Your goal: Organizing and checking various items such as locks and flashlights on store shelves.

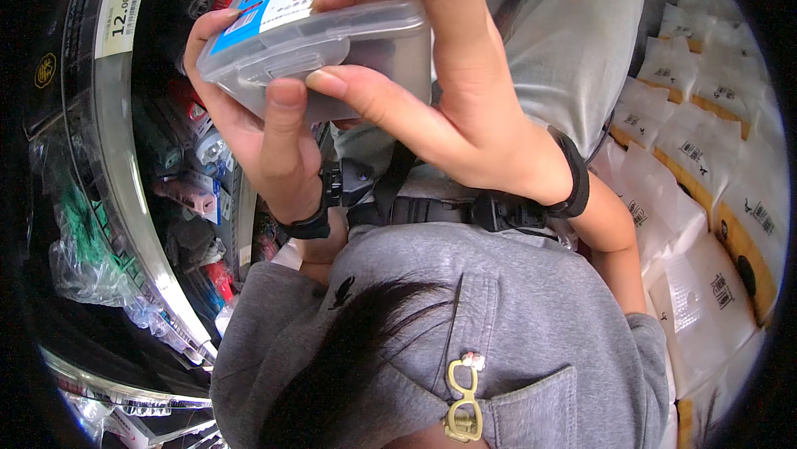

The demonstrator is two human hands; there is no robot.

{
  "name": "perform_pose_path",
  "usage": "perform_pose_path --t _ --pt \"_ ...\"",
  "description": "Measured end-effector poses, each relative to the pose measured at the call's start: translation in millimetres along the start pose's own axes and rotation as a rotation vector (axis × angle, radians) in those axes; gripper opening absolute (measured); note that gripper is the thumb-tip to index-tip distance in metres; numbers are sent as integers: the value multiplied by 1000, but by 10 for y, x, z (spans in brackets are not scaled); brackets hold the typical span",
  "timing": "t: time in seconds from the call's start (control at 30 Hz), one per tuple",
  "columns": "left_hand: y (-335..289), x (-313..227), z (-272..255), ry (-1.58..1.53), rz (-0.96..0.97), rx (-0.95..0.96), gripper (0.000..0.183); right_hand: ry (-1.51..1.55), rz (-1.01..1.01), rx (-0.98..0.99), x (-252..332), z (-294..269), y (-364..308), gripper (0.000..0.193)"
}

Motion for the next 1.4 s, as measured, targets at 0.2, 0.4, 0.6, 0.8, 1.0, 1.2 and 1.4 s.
perform_pose_path --t 0.2,0.4,0.6,0.8,1.0,1.2,1.4 --pt "-13 19 -30 51 38 -22 71 -176 -342 92 -5 -44 130 53" --pt "-12 31 -22 23 30 -14 70 -184 -301 74 -133 -48 20 50" --pt "6 58 -11 -16 7 -51 71 -144 -231 88 -134 -23 35 48" --pt "59 122 -73 -11 -13 -10 75 -202 -201 73 -188 -28 37 52" --pt "134 157 -179 -56 -40 81 76 -89 63 90 -98 23 53 79" --pt "180 225 -461 22 -114 80 78 -226 -65 162 -137 183 134 78" --pt "-4 194 -1147 208 -260 206 120 -3 -147 278 -271 526 239 84"
Point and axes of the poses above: each hand's wrist, its own y-axis towards the middle knuckle, its own z-axis out of the palm, x = y × z, the point moved 4 cm from there along y, towards the middle knuckle, and after that the axes turned 9 degrees about -z, right-handed, at the moved point
